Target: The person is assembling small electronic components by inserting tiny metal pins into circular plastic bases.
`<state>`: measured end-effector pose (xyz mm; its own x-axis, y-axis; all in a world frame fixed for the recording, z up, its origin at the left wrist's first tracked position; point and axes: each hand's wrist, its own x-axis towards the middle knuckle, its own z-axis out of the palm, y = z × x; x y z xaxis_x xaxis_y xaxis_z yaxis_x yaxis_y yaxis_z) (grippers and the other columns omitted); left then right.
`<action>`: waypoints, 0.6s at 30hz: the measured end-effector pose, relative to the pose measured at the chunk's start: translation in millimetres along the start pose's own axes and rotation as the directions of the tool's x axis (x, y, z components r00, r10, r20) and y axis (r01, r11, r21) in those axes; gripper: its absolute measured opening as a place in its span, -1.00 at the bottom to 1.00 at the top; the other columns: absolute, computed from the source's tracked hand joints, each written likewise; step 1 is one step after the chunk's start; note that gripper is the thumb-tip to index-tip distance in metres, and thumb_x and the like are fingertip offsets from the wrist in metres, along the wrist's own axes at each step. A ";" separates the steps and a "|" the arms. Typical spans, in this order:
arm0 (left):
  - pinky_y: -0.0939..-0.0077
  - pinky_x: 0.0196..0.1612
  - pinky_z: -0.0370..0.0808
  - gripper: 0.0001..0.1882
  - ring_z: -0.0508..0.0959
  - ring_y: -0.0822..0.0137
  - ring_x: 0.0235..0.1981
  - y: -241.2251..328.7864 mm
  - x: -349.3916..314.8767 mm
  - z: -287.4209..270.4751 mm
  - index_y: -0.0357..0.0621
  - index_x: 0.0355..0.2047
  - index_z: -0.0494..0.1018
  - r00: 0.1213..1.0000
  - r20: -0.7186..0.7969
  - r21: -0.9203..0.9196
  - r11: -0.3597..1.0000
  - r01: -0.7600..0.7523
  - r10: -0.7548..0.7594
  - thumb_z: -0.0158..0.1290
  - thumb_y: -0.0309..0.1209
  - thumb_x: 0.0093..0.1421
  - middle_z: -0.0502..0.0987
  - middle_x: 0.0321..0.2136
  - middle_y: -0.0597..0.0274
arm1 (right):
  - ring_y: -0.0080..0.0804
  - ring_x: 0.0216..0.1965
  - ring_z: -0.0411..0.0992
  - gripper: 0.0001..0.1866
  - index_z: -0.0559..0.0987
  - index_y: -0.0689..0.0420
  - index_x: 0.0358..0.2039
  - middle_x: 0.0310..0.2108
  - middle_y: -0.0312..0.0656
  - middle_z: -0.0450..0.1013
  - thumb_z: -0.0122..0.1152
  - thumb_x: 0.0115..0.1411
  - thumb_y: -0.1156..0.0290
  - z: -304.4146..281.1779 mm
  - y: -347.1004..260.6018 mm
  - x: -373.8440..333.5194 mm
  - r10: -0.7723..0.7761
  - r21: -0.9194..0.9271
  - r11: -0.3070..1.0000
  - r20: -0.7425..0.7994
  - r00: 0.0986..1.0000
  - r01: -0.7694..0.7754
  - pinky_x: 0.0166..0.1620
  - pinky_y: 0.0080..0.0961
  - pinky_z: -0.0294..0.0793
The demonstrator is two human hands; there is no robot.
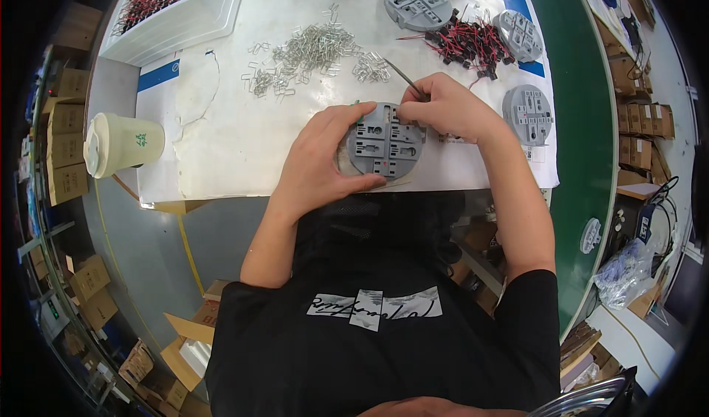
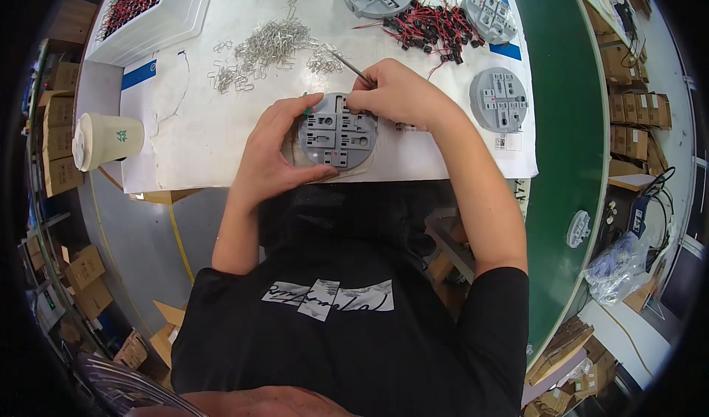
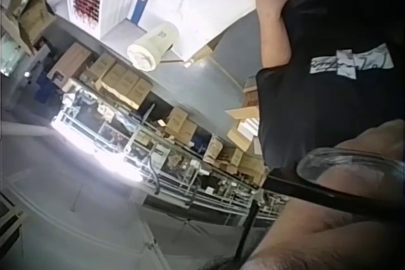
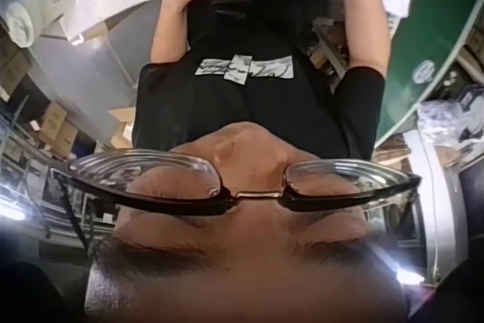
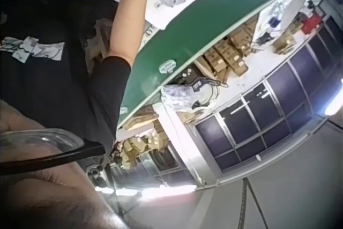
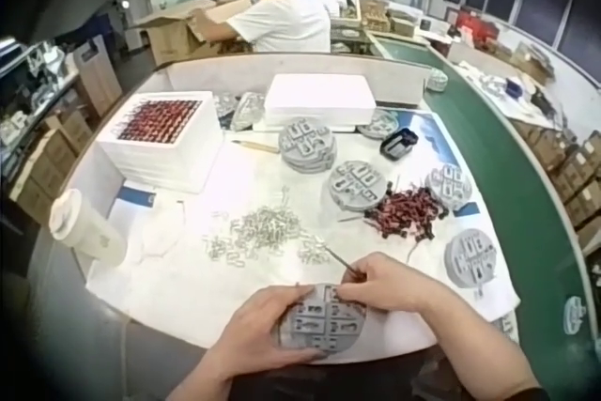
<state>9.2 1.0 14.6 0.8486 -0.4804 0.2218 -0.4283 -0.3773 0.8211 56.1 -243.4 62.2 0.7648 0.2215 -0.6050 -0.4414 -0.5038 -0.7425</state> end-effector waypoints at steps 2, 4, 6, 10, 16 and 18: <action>0.21 0.17 0.50 -0.07 0.54 0.02 0.09 0.8 0.3 0.2 -0.12 0.24 0.44 1.000 0.001 -0.008 1.000 0.001 -0.001 0.54 -0.33 -0.21 0.55 0.05 0.07 | -0.68 -0.58 0.31 -0.83 0.64 0.19 -0.45 -0.58 -0.40 0.46 0.34 0.10 0.34 -2.0 2.8 3.2 -0.017 -0.026 1.000 0.018 1.000 0.017 -0.51 -0.60 0.23; 0.28 0.15 0.52 -0.06 0.55 0.09 0.09 1.5 0.5 0.6 -0.12 0.26 0.45 1.000 0.005 -0.017 1.000 0.004 -0.004 0.56 -0.35 -0.21 0.55 0.05 0.09 | -0.68 -0.59 0.31 -0.83 0.65 0.19 -0.45 -0.58 -0.40 0.46 0.34 0.11 0.34 -3.6 5.2 7.1 -0.023 -0.040 0.999 0.026 0.999 0.024 -0.52 -0.61 0.23; 0.28 0.15 0.52 -0.06 0.55 0.09 0.09 0.9 0.4 0.2 -0.12 0.26 0.45 1.000 0.008 -0.012 1.000 0.001 -0.001 0.56 -0.35 -0.21 0.55 0.05 0.09 | -0.69 -0.59 0.31 -0.82 0.65 0.19 -0.45 -0.58 -0.40 0.46 0.35 0.11 0.33 -2.6 7.3 12.7 -0.035 -0.064 0.997 0.024 0.999 0.036 -0.52 -0.61 0.22; 0.28 0.15 0.52 -0.06 0.55 0.09 0.08 -0.3 0.3 0.3 -0.13 0.26 0.45 1.000 0.013 -0.002 1.000 -0.009 0.009 0.56 -0.34 -0.21 0.54 0.06 0.09 | -0.70 -0.59 0.30 -0.79 0.65 0.19 -0.45 -0.57 -0.41 0.47 0.38 0.13 0.30 -2.3 6.9 11.1 -0.031 -0.053 0.998 0.025 0.999 0.032 -0.52 -0.63 0.22; 0.30 0.14 0.52 -0.09 0.54 0.11 0.08 4.3 0.8 -2.2 -0.14 0.26 0.45 0.999 0.031 0.001 1.000 0.013 -0.013 0.54 -0.36 -0.17 0.53 0.07 0.07 | -0.70 -0.60 0.29 -0.72 0.65 0.19 -0.44 -0.57 -0.41 0.46 0.43 0.18 0.22 -8.2 12.3 -1.3 0.006 0.024 1.000 0.057 0.998 -0.007 -0.53 -0.64 0.20; 0.31 0.12 0.52 -0.12 0.56 0.12 0.05 2.8 0.5 -0.4 -0.15 0.26 0.45 1.000 0.007 -0.007 1.000 -0.001 0.001 0.51 -0.38 -0.13 0.54 0.04 0.07 | -0.71 -0.62 0.26 -0.71 0.65 0.18 -0.41 -0.56 -0.41 0.47 0.44 0.20 0.19 3.2 24.4 -1.3 -0.087 0.015 0.996 -0.060 0.994 0.088 -0.56 -0.65 0.17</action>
<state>8.6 0.0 17.2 0.8457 -0.4866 0.2192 -0.4271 -0.3707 0.8247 42.9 -253.2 43.9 0.8274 0.2139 -0.5193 -0.3790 -0.4696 -0.7974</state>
